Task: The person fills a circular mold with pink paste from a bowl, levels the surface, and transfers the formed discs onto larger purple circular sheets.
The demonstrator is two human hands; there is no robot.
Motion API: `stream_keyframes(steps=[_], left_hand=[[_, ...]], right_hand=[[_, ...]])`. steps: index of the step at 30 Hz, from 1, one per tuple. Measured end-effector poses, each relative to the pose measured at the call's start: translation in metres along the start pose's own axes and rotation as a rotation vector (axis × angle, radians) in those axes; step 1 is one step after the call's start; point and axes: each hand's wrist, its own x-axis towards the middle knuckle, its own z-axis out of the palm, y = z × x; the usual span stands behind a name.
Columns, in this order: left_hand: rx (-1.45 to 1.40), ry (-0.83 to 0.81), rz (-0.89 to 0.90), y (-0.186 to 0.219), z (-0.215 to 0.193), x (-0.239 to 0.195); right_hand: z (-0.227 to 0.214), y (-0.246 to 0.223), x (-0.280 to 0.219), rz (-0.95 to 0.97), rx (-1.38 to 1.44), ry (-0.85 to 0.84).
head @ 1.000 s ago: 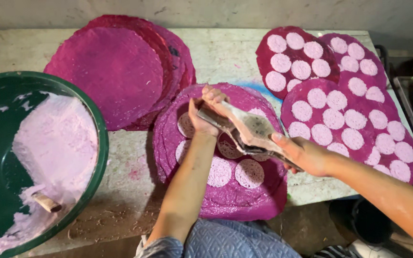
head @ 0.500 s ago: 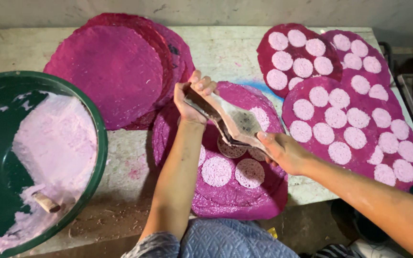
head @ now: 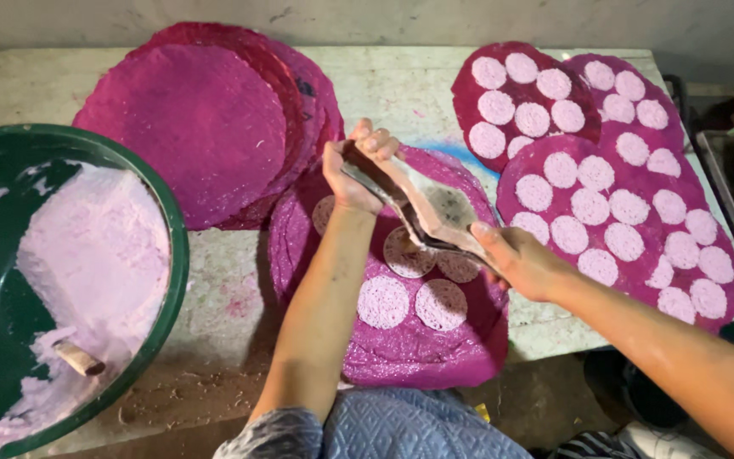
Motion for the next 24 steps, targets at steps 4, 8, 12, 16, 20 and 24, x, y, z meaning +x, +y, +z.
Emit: stream_keyframes(steps=[4, 8, 12, 16, 20, 24], left_hand=[[-0.018, 0.078, -0.046, 0.001, 0.004, -0.001], [0.024, -0.007, -0.074, 0.006, 0.021, 0.010], [0.515, 0.157, -0.224, 0.040, 0.048, 0.015], [1.330, 0.463, -0.498, 0.032, 0.069, -0.022], [2.268, 0.033, -0.878, -0.004, 0.083, -0.068], [2.490, -0.223, -1.017, -0.016, 0.093, -0.082]], right_hand=[[0.006, 0.010, 0.008, 0.001, 0.097, -0.020], [0.015, 0.023, 0.022, -0.051, 0.110, 0.098], [0.035, 0.043, 0.030, -0.202, 0.365, 0.095], [0.037, 0.073, 0.014, -0.447, 0.686, 0.049], [0.036, 0.086, 0.000, -0.540, 0.819, 0.131], [0.047, 0.089, -0.008, -0.565, 1.003, 0.231]])
